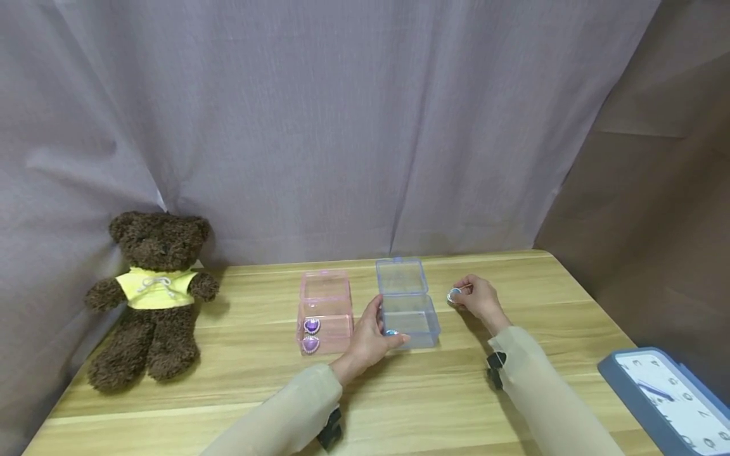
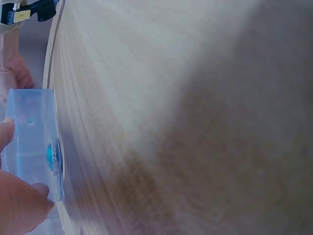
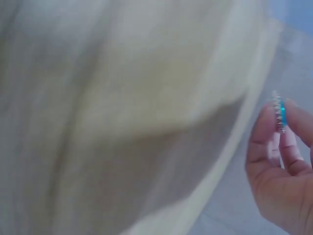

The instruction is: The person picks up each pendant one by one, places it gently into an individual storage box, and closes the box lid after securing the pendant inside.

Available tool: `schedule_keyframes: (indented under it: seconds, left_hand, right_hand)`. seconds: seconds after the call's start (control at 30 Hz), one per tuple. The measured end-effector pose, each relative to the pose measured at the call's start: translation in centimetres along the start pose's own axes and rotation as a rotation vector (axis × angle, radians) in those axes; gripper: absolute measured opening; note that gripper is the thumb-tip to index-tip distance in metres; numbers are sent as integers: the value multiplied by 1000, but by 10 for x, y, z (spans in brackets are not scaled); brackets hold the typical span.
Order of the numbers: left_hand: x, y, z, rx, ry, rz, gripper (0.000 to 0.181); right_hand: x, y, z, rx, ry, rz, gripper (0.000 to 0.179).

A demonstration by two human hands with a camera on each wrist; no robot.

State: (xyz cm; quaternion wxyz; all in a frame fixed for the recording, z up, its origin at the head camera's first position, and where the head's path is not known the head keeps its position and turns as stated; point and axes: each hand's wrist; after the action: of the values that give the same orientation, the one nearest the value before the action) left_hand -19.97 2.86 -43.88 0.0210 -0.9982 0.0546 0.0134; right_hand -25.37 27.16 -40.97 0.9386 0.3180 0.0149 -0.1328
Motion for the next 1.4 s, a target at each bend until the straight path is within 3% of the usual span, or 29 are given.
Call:
schedule_keyframes:
  seconds: [0.13, 0.27, 0.3, 0.43, 0.63, 0.87, 1.0, 1.4]
  left_hand:
    - [0, 0, 1, -9, -9, -11, 96]
    - [-1, 0, 1, -17, -14, -17, 96]
    - [-1, -1, 2, -21, -15, -16, 96]
    - [-2, -1, 2, -35, -18, -11, 95]
    - [-1, 0, 2, -24, -15, 0, 95]
    - [1, 2, 1, -96, -6, -5, 96]
    - [1, 4, 1, -160, -26, -19, 95]
    - [2, 3, 1, -159, -51, -31, 94]
  right_hand:
    - [2, -1, 16, -255, -9, 30, 33]
    - [8, -7, 35, -423, 55, 102, 30]
    - [4, -12, 30, -488, 91, 142, 28]
    - [11, -20, 38, -522, 90, 237, 25]
    - [25, -26, 52, -431, 39, 303, 36]
    - [32, -38, 56, -303, 152, 378, 27]
    - [38, -48, 62, -201, 185, 371, 17]
    - [44, -74, 66, 27, 292, 311, 11]
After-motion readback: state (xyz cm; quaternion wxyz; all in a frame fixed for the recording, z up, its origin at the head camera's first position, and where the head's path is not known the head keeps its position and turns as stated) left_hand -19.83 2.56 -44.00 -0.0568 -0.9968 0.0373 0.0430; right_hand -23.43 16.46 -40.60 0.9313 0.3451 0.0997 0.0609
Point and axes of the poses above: each hand's wrist, its own x-axis away from the middle knuckle, its own y-axis out of the back of the hand, z = x × y, and after that the axes turned 11 degrees about -z, right-handed
